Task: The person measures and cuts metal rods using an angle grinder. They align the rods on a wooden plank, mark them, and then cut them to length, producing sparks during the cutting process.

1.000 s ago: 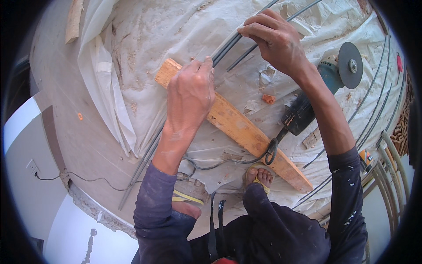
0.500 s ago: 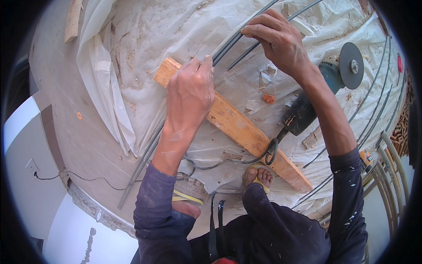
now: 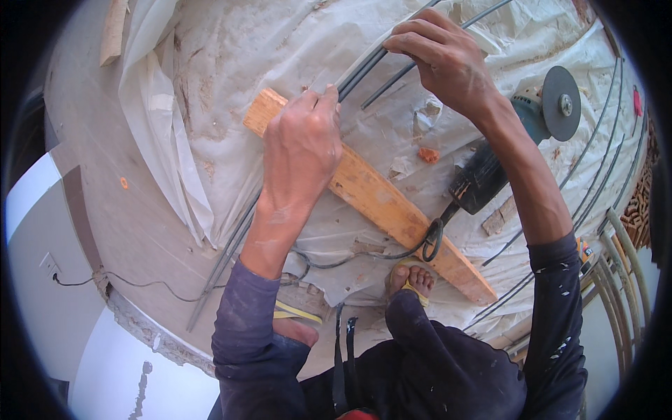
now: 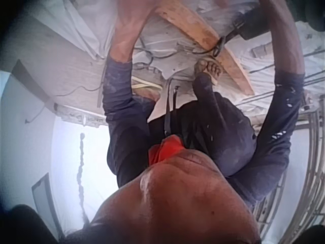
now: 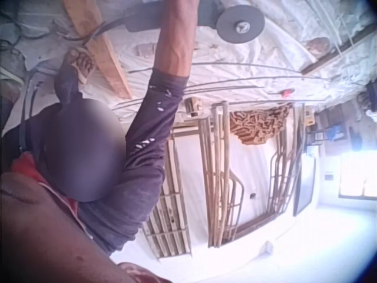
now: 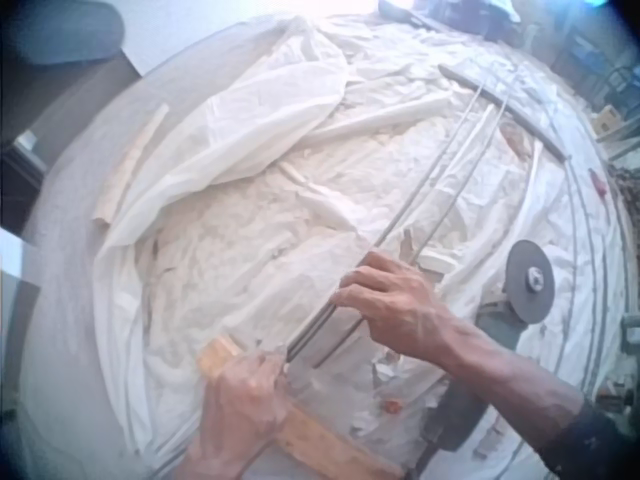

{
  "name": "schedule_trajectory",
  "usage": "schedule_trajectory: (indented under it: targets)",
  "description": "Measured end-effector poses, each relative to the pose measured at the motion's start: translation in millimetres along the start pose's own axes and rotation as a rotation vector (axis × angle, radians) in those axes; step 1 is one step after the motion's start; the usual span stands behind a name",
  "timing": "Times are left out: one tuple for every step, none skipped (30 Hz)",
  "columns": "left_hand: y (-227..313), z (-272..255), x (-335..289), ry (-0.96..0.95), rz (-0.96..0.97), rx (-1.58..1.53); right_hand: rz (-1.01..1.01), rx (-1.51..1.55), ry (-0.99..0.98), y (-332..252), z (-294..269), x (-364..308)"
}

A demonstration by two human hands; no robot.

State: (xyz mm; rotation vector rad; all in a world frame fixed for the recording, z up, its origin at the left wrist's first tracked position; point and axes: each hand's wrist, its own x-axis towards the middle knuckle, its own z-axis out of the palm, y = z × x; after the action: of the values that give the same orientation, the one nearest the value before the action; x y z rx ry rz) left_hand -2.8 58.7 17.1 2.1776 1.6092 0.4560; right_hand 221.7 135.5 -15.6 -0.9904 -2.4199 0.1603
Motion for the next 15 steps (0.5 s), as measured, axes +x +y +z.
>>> schedule_trajectory:
  targets:
    - [0,0,0,-0.007,-0.002,0.002,-0.004,-0.006,0.004,1,0,-2]
    - [0,0,0,-0.015,-0.005,0.004,-0.009,-0.012,0.008,1,2,-5]
    - [1,0,0,-0.022,-0.007,0.006,-0.013,-0.017,0.012,2,3,-6]
    - [1,-1,1,-0.029,-0.015,0.004,-0.010,-0.014,0.013,2,2,-6]
    - [2,-1,1,-0.036,-0.023,0.002,-0.007,-0.011,0.013,1,3,-5]
    - [2,-1,1,-0.043,-0.031,0.001,-0.004,-0.007,0.014,1,3,-3]
    - [1,-1,1,-0.031,-0.019,0.000,0.007,0.053,-0.001,-1,0,1]
    - [1,-1,1,-0.019,-0.007,0.000,0.019,0.113,-0.017,-4,-6,6]
    - [0,-1,1,-0.007,0.005,0.000,0.030,0.174,-0.033,-6,-9,9]
    - [1,-1,1,-0.017,0.000,0.001,0.027,0.109,-0.022,-4,-6,6]
    - [1,-2,1,-0.027,-0.006,0.003,0.024,0.044,-0.012,-1,0,0]
    - [2,-2,1,-0.038,-0.012,0.004,0.021,-0.021,-0.002,0,3,-5]
    - [2,-2,1,-0.038,-0.013,0.003,0.022,-0.019,-0.004,1,3,-8]
    - [2,-2,2,-0.038,-0.014,0.002,0.024,-0.017,-0.006,1,2,-10]
    - [2,-2,2,-0.038,-0.015,0.000,0.025,-0.015,-0.008,0,1,-11]
